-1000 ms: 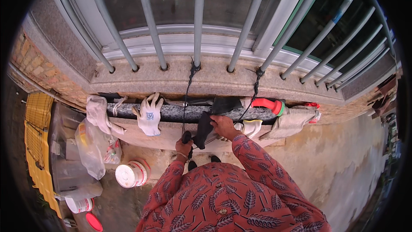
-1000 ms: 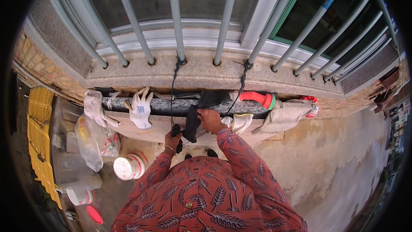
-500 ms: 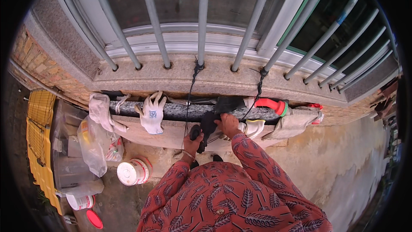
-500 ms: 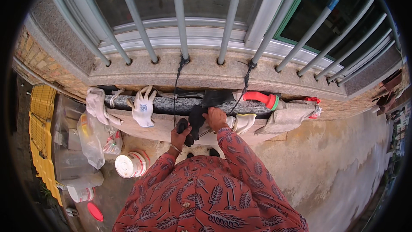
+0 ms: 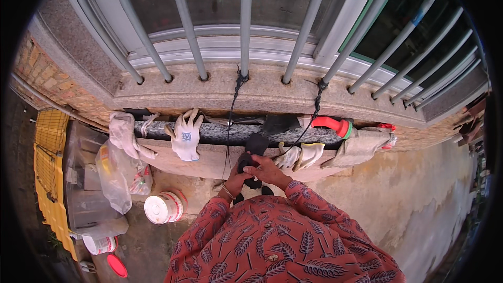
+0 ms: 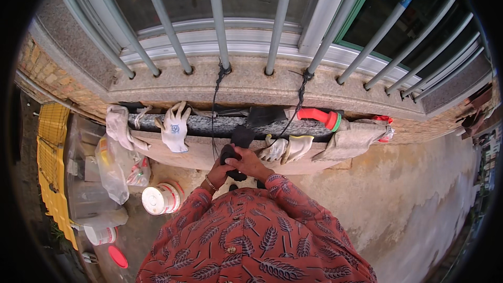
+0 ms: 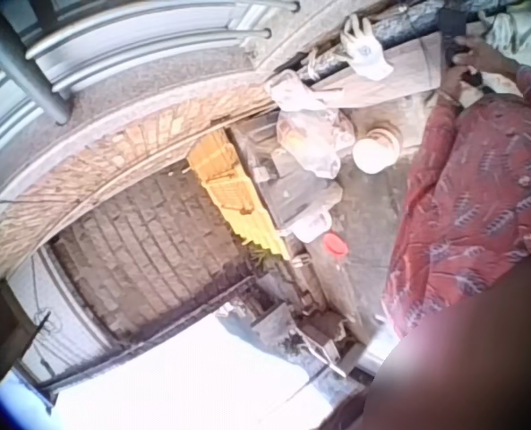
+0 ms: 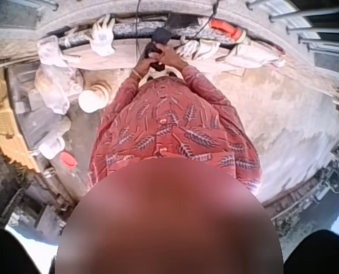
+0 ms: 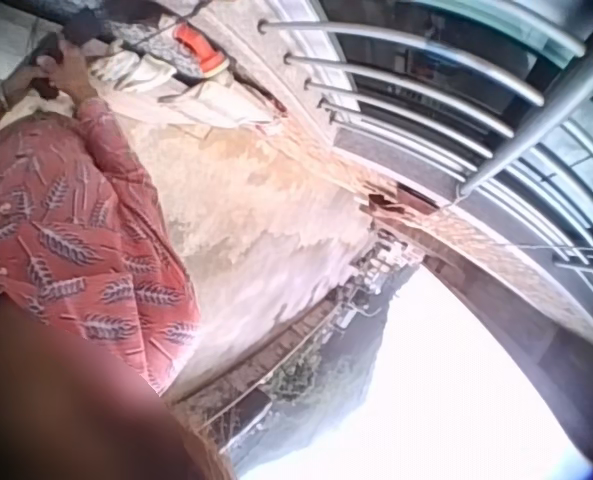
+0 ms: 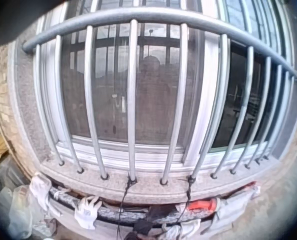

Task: The person washes a dark sock at an outdoor stone washbasin, rinses it under running water, and wrings it out. They then walk to a nearby window and hang the sock on the metal security bars to dry alongside other items.

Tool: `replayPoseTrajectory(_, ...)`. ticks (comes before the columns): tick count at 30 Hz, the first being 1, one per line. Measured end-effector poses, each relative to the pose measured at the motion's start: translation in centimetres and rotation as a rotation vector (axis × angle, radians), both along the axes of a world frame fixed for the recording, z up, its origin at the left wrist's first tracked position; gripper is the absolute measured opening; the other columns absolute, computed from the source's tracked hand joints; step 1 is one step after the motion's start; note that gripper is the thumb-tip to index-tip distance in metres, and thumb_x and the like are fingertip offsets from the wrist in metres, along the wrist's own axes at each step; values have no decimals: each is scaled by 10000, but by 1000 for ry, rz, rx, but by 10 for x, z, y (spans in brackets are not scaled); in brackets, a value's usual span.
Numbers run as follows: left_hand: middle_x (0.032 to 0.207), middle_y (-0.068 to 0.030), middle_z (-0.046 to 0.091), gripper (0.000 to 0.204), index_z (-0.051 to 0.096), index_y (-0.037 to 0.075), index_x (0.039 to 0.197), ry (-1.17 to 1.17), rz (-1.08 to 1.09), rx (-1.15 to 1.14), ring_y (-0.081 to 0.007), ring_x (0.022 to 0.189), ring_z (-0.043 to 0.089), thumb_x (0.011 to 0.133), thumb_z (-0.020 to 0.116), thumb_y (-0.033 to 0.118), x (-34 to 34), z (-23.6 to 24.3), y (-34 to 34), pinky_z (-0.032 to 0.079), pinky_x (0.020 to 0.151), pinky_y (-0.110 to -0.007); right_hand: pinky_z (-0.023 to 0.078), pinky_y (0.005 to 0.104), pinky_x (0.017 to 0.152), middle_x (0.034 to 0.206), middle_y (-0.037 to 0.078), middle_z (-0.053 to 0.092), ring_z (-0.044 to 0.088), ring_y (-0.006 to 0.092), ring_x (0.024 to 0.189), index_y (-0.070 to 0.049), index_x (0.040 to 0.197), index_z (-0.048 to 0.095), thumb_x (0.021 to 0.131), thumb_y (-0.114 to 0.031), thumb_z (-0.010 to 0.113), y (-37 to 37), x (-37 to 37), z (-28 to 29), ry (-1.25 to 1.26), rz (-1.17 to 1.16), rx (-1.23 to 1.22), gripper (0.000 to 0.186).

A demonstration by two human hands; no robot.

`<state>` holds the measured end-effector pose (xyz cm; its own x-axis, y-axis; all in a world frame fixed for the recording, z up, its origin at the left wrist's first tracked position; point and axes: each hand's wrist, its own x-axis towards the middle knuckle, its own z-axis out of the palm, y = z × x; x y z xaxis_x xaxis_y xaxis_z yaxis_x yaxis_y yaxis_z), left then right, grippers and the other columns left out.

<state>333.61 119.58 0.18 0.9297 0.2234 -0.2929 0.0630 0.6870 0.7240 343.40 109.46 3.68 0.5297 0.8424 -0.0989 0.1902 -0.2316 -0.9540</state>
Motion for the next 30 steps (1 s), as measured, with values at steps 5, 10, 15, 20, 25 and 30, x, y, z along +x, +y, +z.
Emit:
replayPoseTrajectory(5, 982, -37, 523, 493, 426, 70, 1166, 64, -226, 220, -113, 853, 495, 684, 497, -8, -17, -24, 9, 413, 734, -238, 420, 261, 602, 727, 48, 557, 491, 97, 675, 22, 868, 555, 762, -163, 605, -9, 7, -19, 131, 4, -206, 218)
replayPoseTrajectory(10, 812, -50, 591, 266, 501, 8, 1014, 207, -80, 97, -129, 655, 570, 752, 522, 53, -30, -7, 18, 465, 650, -244, 354, 234, 509, 615, -22, 476, 403, 52, 585, 4, 745, 554, 781, -221, 580, -21, 3, -35, 274, -114, -50, 229)
replayPoseTrajectory(15, 775, -61, 589, 187, 528, 1, 926, 149, 98, 241, -114, 630, 557, 739, 526, 6, -36, -8, 24, 469, 615, -231, 360, 207, 487, 631, -34, 487, 428, 35, 583, -5, 797, 566, 822, -217, 531, -22, -1, -16, 334, -148, -67, 216)
replayPoseTrajectory(20, 775, -43, 581, 216, 560, 8, 874, 227, 343, 368, -104, 657, 548, 669, 563, -61, -35, -9, 23, 463, 562, -213, 362, 208, 484, 620, -28, 485, 431, 40, 581, -18, 757, 555, 783, -185, 571, -27, 3, -9, 387, -136, -118, 170)
replayPoseTrajectory(25, 784, -22, 572, 189, 569, 25, 850, 213, 458, 639, -99, 665, 529, 674, 579, -43, -41, -31, 24, 455, 545, -210, 349, 187, 491, 668, -33, 509, 448, 43, 571, -53, 779, 544, 756, -132, 589, -30, 3, -3, 503, -124, -45, 93)
replayPoseTrajectory(30, 794, 4, 568, 168, 563, 46, 889, 305, 319, 433, -74, 664, 512, 724, 590, 60, -53, -37, 20, 445, 535, -210, 321, 176, 506, 658, -59, 478, 409, 22, 582, -56, 773, 527, 768, -139, 571, -33, 3, 13, 465, -116, -29, 94)
